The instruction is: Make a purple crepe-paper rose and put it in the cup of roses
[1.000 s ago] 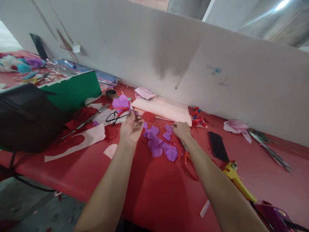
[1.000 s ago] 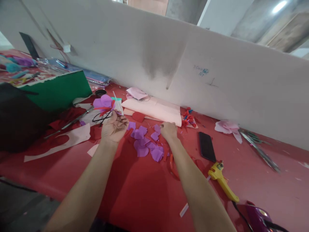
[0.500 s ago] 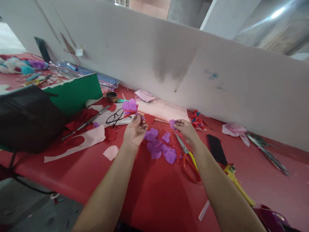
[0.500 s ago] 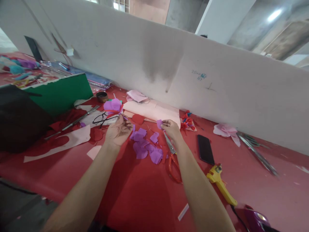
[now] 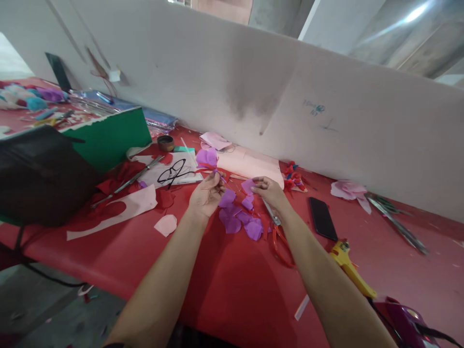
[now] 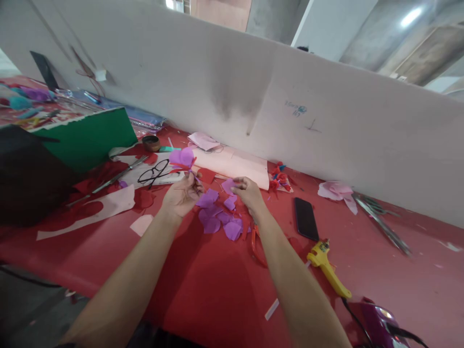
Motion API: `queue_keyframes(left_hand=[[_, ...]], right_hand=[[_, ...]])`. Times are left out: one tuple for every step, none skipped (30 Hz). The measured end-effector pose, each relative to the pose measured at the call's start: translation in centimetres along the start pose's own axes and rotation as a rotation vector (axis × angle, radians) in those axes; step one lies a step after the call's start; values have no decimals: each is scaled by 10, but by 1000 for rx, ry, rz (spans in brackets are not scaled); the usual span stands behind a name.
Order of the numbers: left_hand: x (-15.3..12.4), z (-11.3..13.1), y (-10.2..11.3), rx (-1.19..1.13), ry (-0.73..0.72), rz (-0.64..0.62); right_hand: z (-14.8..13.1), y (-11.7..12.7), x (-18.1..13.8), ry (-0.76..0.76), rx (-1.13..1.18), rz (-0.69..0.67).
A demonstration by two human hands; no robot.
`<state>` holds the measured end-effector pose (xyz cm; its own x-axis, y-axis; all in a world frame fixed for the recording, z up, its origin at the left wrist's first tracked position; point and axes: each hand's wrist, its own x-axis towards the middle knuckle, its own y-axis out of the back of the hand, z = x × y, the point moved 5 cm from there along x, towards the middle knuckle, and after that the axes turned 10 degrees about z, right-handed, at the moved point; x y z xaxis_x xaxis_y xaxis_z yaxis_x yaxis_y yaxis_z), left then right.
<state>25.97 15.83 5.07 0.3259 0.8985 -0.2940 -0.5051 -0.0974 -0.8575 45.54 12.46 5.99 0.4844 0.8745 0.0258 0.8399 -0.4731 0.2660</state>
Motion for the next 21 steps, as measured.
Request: queue_keyframes(left_hand=[[-1, -1, 0, 34, 11, 16], [-1, -3, 0, 71, 21, 35], [-3, -6, 0, 105, 29, 51], [-4, -9, 0, 137, 38, 62], [-6, -13, -1, 165, 50, 66], [-8, -18, -3, 187, 72, 64], [-11, -24, -5, 209, 104, 55], [-14, -31, -7, 231, 141, 42], [-17, -38, -8, 254, 179, 30], [-20, -45, -10, 279, 214, 20], [-24, -52, -10, 306, 249, 15], [-27, -59, -11, 333, 280, 17], [-30, -65, -10, 355, 305, 26], [-32, -71, -10, 372, 325, 36], [-34, -76, -9, 383, 339, 44], [-35, -79, -9, 390, 346, 54], [-36, -82, -8, 393, 347, 63], [-36, -84, -7, 397, 343, 72], [-36, -86, -6, 405, 340, 80], [-36, -87, -5, 417, 342, 89], [-36, -88, -4, 433, 342, 99]], right_hand=[[-3, -1, -4, 10, 13, 0], [-6, -1, -9, 22, 26, 1], [-10, -1, -15, 33, 37, 2], [-13, -1, -23, 43, 50, 0], [-15, 0, -31, 46, 69, -2], [-16, 2, -40, 40, 96, 1], [-16, 4, -49, 22, 134, 10], [-14, 6, -59, -3, 175, 26], [-11, 9, -68, -32, 219, 48], [-7, 12, -77, -61, 259, 70], [-3, 15, -85, -87, 291, 89], [1, 17, -92, -107, 319, 104], [4, 19, -98, -122, 346, 118], [8, 22, -102, -133, 373, 135], [12, 24, -106, -140, 401, 154], [15, 25, -108, -144, 428, 173], [18, 27, -110, -147, 451, 190], [20, 27, -111, -150, 468, 200], [22, 27, -112, -156, 478, 200], [24, 26, -113, -162, 484, 194], [25, 25, -113, -166, 488, 183]])
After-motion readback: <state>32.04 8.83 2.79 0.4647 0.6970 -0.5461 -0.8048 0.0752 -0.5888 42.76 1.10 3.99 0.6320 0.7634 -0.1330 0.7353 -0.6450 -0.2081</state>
